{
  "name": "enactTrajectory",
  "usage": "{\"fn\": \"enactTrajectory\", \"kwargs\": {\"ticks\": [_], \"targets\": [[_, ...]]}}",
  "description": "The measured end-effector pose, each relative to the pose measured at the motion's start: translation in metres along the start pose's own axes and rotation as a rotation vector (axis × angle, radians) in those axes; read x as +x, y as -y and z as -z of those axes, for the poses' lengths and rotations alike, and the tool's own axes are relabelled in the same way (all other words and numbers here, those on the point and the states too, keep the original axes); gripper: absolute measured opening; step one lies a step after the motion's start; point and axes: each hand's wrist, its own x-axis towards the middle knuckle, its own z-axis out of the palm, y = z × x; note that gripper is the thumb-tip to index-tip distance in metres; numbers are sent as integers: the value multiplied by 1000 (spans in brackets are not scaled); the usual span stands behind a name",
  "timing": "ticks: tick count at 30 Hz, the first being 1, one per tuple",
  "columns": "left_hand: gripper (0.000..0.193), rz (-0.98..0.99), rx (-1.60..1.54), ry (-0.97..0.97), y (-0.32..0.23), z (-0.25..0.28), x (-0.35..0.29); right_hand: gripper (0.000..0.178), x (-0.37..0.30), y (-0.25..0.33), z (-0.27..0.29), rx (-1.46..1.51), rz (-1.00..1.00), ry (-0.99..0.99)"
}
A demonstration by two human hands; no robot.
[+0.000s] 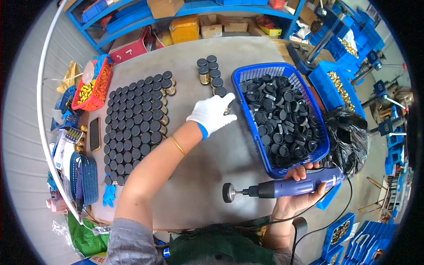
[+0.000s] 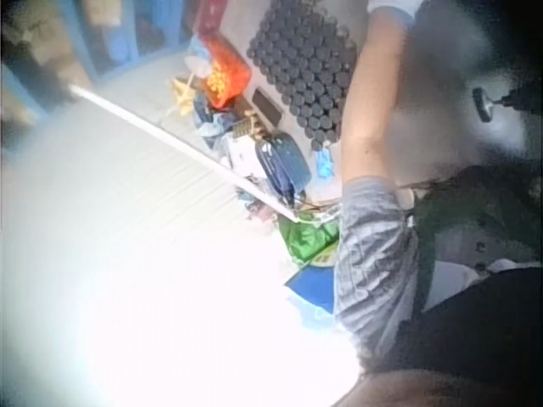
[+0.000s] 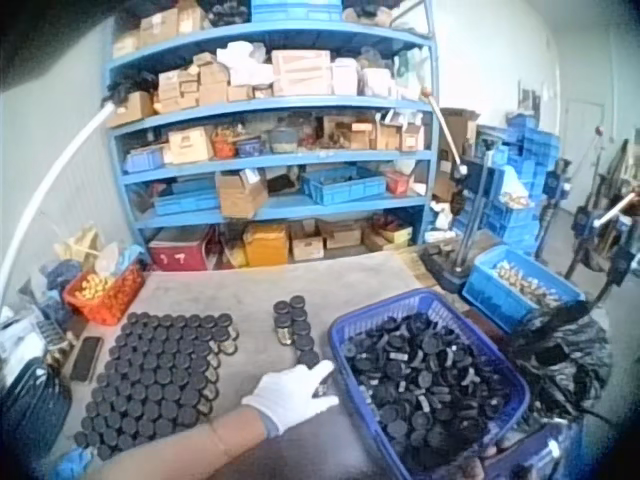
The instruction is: The person uses a handheld rotary tool to polish the sides of small brass-colored cylindrical parts arranged on a table. After polishing, the person wipes the table surface with a cloth and then moves a black plastic bag to a nearby bin.
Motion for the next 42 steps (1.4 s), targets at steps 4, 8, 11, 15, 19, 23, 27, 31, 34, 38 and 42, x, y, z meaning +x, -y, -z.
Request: {"fn": "enactTrajectory", "kwargs": {"ticks": [4, 8, 11, 15, 19, 23, 27, 31, 34, 38, 42], "targets": [[46, 255, -744, -20, 6, -17, -28, 47, -2, 19, 3, -14, 93, 1], [36, 454, -1897, 394, -18, -3, -113, 46, 6, 36, 16, 45, 176, -22], [32, 284, -1383, 758, -43, 14, -153, 44, 6, 25, 12, 104, 81, -32], [29, 13, -536, 507, -72, 8, -172, 43, -3, 18, 13, 25, -50, -2], [33, 47, -304, 485, -84, 10, -174, 41, -10, 16, 17, -62, 32, -35], [33, 96, -260, 401, -87, 1, -175, 44, -12, 10, 28, -147, 62, -108], [36, 114, -327, 408, -83, -6, -176, 45, -18, 10, 22, -124, 45, -58], [36, -84, -253, 137, -75, 18, -166, 42, -7, 30, 16, 35, 126, -69], [29, -37, -302, 59, -68, 37, -159, 43, -1, 37, 18, 27, 154, -94], [33, 390, -1246, 536, -51, 30, -163, 42, 0, 34, 28, 94, 54, -82], [33, -47, -808, 577, -60, 9, -169, 42, 0, 22, 27, 67, -52, -85]]}}
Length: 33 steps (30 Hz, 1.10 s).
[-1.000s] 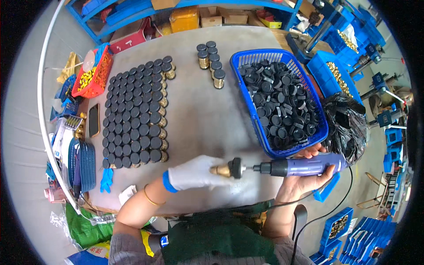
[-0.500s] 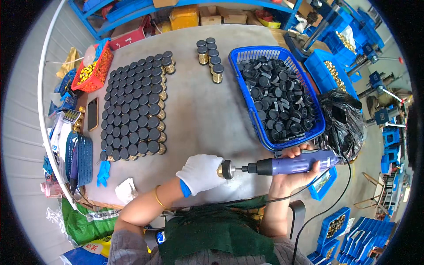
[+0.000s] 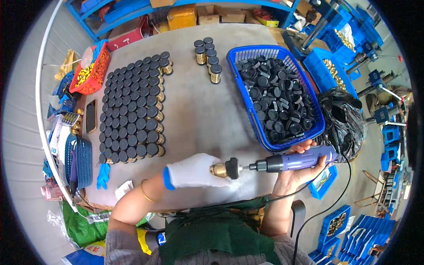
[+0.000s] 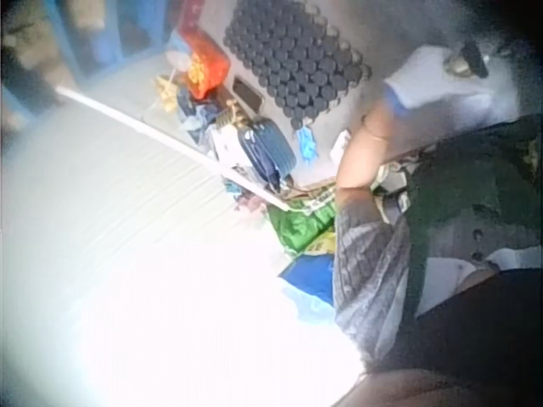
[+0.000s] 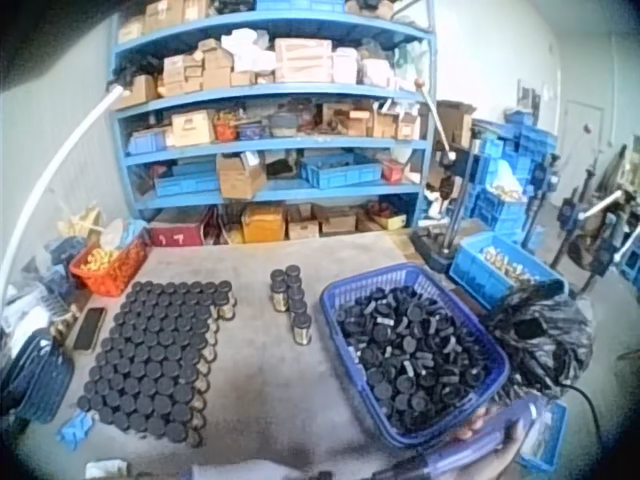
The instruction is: The person uses a handheld rotary tool to polish the sides of small brass-colored cylindrical parts arranged on a table. After polishing, the person wipes the table surface with a cloth and then moves a black plastic bag to a nearby bin.
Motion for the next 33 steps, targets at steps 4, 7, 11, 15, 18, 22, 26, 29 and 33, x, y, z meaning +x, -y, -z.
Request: {"fn": "enactTrajectory", "kwargs": {"ticks": [4, 7, 11, 15, 18, 22, 26, 29, 33], "targets": [[33, 164, 414, -71, -16, -3, 6, 42, -1, -7, -4, -71, 80, 76], [32, 210, 506, -152, -20, -2, 11, 43, 0, -11, -3, -121, 114, 30], [32, 202, 571, -227, -12, 1, 16, 45, 0, -20, -1, -145, 108, -30], [42, 215, 495, -172, -9, 17, 19, 45, 0, -28, -14, -152, 104, -43], [55, 187, 450, -316, -3, 48, 21, 47, 12, -19, -15, -109, 182, 50], [37, -75, 685, -735, 45, 131, 44, 46, 16, -12, -8, -92, 182, 92], [26, 83, 1004, -861, 62, 187, 61, 49, 8, -33, -12, -116, 96, 7], [27, 151, 1093, -791, 83, 204, 72, 50, 10, -36, -8, -133, 83, 9], [27, 171, 1275, -848, 90, 200, 74, 51, 12, -34, -7, -85, 60, 28]]}}
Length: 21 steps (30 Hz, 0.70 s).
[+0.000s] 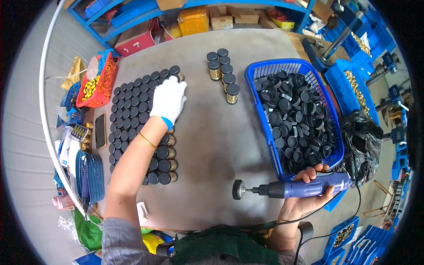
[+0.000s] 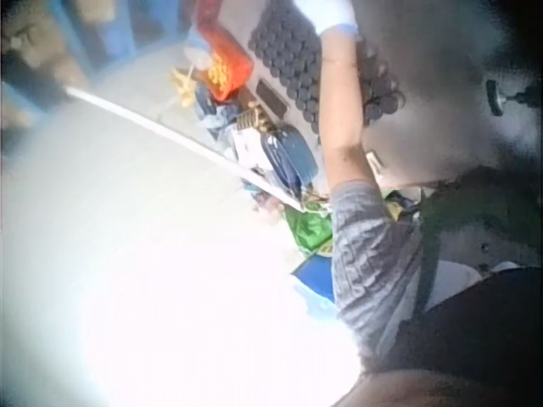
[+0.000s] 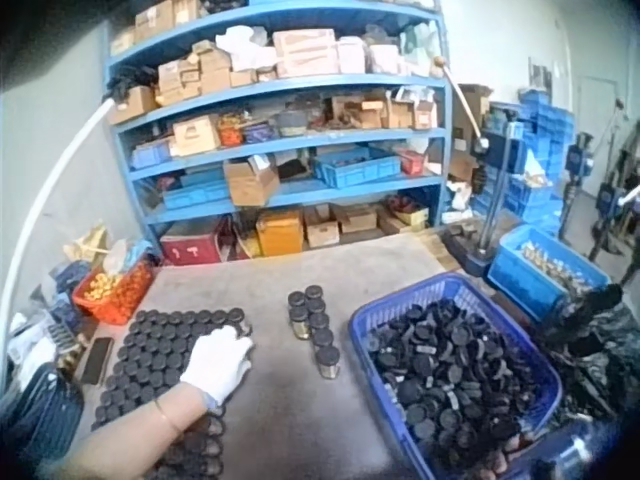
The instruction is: The person uses a handheld rotary tool to polish the sides of small brass-colored cylindrical parts arranged on a table. After polishing, the person wipes the table surface with a cloth and then moves a black plastic bag to a nearby bin.
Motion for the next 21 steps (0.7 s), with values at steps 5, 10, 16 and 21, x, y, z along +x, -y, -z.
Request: {"fn": "enactTrajectory", "kwargs": {"ticks": [5, 10, 16, 21], "targets": [[37, -80, -100, -49, -40, 15, 12, 51, -3, -1, -2, 0, -4, -3], [48, -8, -498, 183, -106, 27, 23, 52, -11, 3, -13, 0, -22, 25], [26, 535, -1554, 477, -104, 34, -25, 47, -7, 37, -7, 24, 137, 41], [51, 483, -2176, 1150, -122, 89, -131, 44, -4, 45, -4, 116, 146, 3]]}}
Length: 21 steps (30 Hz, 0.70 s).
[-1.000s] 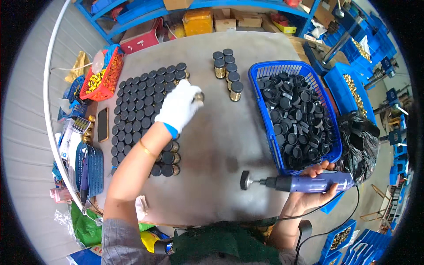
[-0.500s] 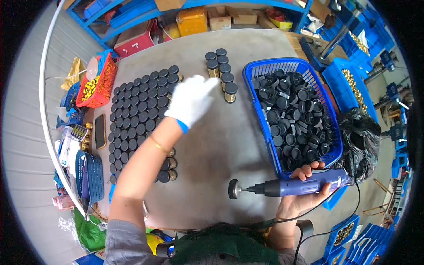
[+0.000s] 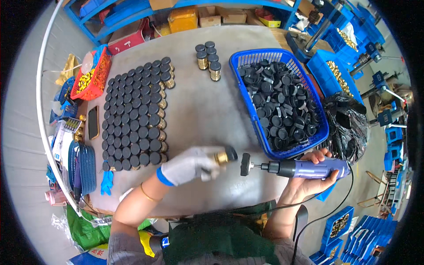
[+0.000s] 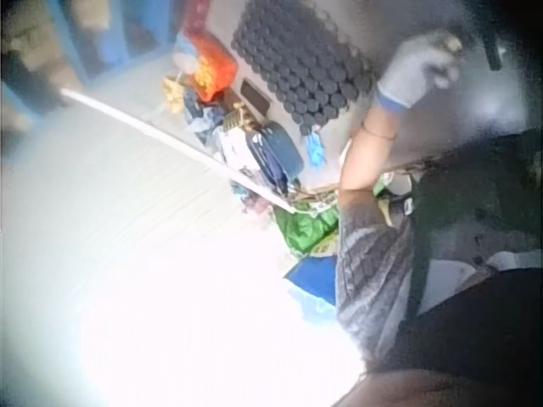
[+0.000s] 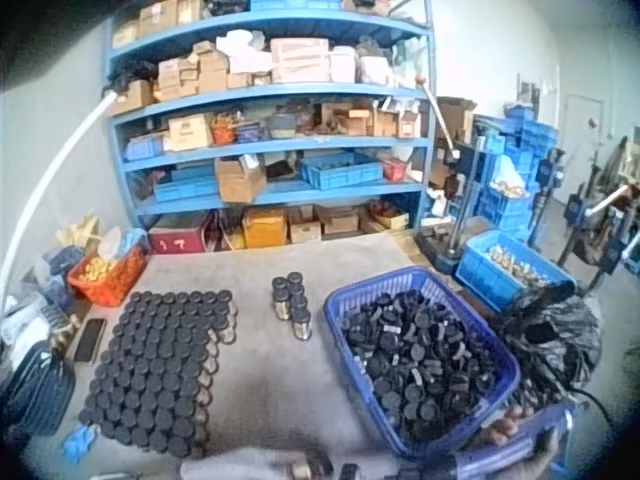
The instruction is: The person uses a handheld rotary tool to polish the sides of small brass-colored cylindrical parts arranged on a table. After polishing, the person wipes the table surface with a cloth and then moves a black plastic bag to a nearby bin.
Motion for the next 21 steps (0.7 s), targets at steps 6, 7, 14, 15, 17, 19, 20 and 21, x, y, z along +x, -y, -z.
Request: {"fn": "enactTrajectory", "kwargs": {"ticks": [6, 7, 14, 15, 17, 19, 20, 21], "targets": [[41, -119, 1427, -197, 22, -41, -11, 44, -17, -12, -1, -94, -134, 65], [39, -128, 1467, -242, 22, -45, -11, 44, -19, -12, 0, -105, -128, 58], [34, -127, 1511, -398, 37, -46, -3, 45, -26, -16, 11, -221, -91, -36], [34, -91, 1491, -385, 38, -46, -1, 45, -27, -17, 14, -210, -111, -11], [34, -15, 1447, -361, 40, -44, -1, 46, -29, -15, 13, -177, -119, 13], [34, -245, 1428, -392, 39, -38, -5, 46, -28, -9, 4, -132, -98, 12], [34, -359, 1416, -407, 37, -33, -7, 47, -24, -4, 5, -76, -104, 16], [35, -498, 1490, -392, 25, -35, -7, 47, -18, 4, 5, -26, -98, 26]]}}
